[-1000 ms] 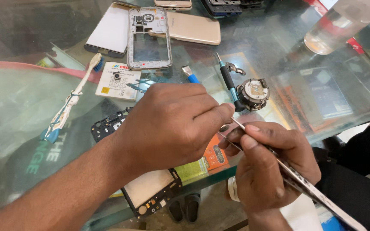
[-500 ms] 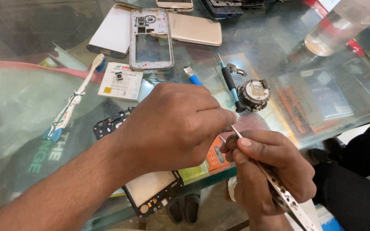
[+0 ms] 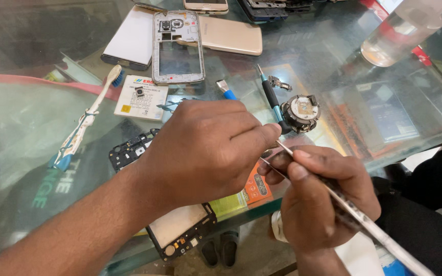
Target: The person repairs a disassembled smartphone on a glass workbench. They use tweezers to hold and position small components on the exposed motherboard, then apply a blue-handled soldering tool to the board, repositioning the phone frame and board between passes.
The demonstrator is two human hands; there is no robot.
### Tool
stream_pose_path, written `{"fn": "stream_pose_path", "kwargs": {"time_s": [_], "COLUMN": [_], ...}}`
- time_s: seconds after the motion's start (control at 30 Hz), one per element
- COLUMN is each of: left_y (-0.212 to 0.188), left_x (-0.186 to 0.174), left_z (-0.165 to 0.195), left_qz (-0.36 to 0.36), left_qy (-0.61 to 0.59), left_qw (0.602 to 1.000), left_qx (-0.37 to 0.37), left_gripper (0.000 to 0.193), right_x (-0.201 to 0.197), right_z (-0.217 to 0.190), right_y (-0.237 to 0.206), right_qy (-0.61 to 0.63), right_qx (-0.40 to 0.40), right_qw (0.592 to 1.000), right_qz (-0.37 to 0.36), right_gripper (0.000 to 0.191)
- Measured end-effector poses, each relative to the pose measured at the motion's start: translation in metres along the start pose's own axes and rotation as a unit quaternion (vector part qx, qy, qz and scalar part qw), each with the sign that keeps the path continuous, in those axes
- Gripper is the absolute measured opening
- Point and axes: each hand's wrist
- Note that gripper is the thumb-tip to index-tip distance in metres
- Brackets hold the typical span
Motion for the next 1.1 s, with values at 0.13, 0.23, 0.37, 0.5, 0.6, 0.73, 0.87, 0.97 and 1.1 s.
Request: {"fn": "stream_pose_path", "kwargs": {"time_s": [0.13,0.23,0.37,0.5,0.6,0.73,0.87,0.97,1.1], "left_y": [-0.002,0.0,0.0,-0.011,-0.015,0.011,0.045,0.04,0.01], "left_x": [0.0,0.0,-0.001,0.003,0.006,-0.009,-0.039,-0.034,-0.012], "left_z": [-0.003,-0.003,-0.004,-0.007,-0.006,0.002,0.007,0.008,0.001], "left_qz": [-0.024,-0.051,-0.039,-0.025,-0.033,-0.028,0.039,0.038,0.034], "left_qy": [0.012,0.042,0.068,0.087,0.093,0.102,0.135,0.092,0.002], "left_qw": [1.0,0.998,0.996,0.993,0.992,0.992,0.989,0.994,0.999], "left_qx": [0.002,0.01,0.051,0.076,0.075,0.069,0.048,0.049,0.03], "left_gripper": [0.016,0.011,0.018,0.022,0.023,0.017,0.011,0.011,0.013], "right_x": [0.011,0.011,0.002,-0.009,-0.012,-0.011,-0.013,-0.014,-0.015], "right_z": [-0.01,-0.014,-0.005,0.0,0.002,0.001,-0.002,0.0,0.006], "right_y": [0.002,0.001,0.0,-0.005,-0.007,-0.006,-0.001,0.002,0.003], "right_qy": [-0.24,-0.331,-0.114,-0.012,0.012,-0.005,0.092,0.126,0.037], "right_qx": [-0.076,-0.098,-0.017,0.037,0.062,0.06,0.057,0.022,-0.045], "right_qw": [0.968,0.938,0.993,0.999,0.998,0.998,0.994,0.991,0.997], "right_qz": [-0.022,-0.04,-0.013,-0.005,0.01,0.034,0.03,0.027,0.042], "right_gripper": [0.007,0.01,0.01,0.006,0.005,0.005,0.007,0.012,0.026]}}
Point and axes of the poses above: each hand's wrist, its own y-axis towards the middle knuckle, its own x-axis out of the palm, z = x × y, and after that the axes turned 6 degrees about x, right-handed
